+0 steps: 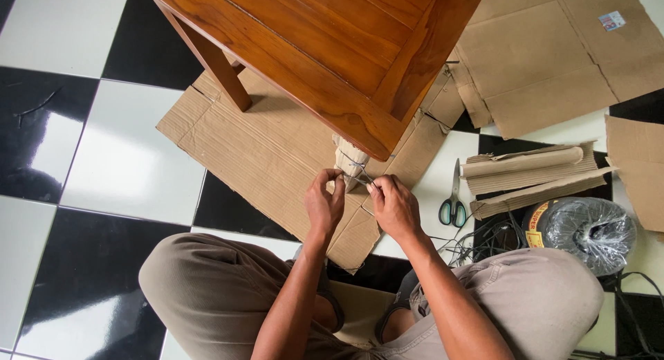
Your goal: Wrapping a wooden table leg with cardboard and securing it with string
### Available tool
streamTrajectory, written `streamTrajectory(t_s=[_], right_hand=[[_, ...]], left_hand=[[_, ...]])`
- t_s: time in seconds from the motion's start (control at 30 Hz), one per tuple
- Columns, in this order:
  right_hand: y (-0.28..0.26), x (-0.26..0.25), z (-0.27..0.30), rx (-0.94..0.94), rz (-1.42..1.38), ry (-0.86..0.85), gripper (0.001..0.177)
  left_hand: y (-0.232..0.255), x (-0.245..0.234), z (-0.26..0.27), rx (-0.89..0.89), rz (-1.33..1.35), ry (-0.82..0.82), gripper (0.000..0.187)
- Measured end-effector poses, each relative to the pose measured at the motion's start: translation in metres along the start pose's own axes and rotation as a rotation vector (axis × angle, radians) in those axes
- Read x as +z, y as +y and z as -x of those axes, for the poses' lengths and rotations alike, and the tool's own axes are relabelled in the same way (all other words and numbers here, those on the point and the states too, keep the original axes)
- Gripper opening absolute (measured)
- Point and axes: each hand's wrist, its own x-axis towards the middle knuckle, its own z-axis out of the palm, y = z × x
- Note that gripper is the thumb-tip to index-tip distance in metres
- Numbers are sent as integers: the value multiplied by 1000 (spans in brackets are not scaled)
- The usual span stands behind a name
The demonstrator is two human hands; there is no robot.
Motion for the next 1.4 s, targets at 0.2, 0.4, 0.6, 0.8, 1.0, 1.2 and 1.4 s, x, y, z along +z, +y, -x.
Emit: streamTrajectory(t_s=[0.2,0.4,0.6,0.8,1.0,1.2,1.4], right_hand=[[3,2,9,39,-46,-85,6],[21,8,20,97,-18,-134,6],[41,0,30,327,18,-287,14],[88,1,66,614,82,-499,22],[131,8,112,886,135,-523,33],[195,24,155,1056,153,-474,55],[219,28,170,1181,69,-417,65]], left_hand=[[-36,19,2,-256,231,-63,17],[-70,38,19,-354,173,-198,22],[-93,60,39,-393,40,-335,25],[-125,95,65,-311,-117,-523,23],[-119,117,88,-277,-314,-739,24],[-124,134,103,-194,-353,-800,21],[-111,131,104,-225,-412,-876,22]])
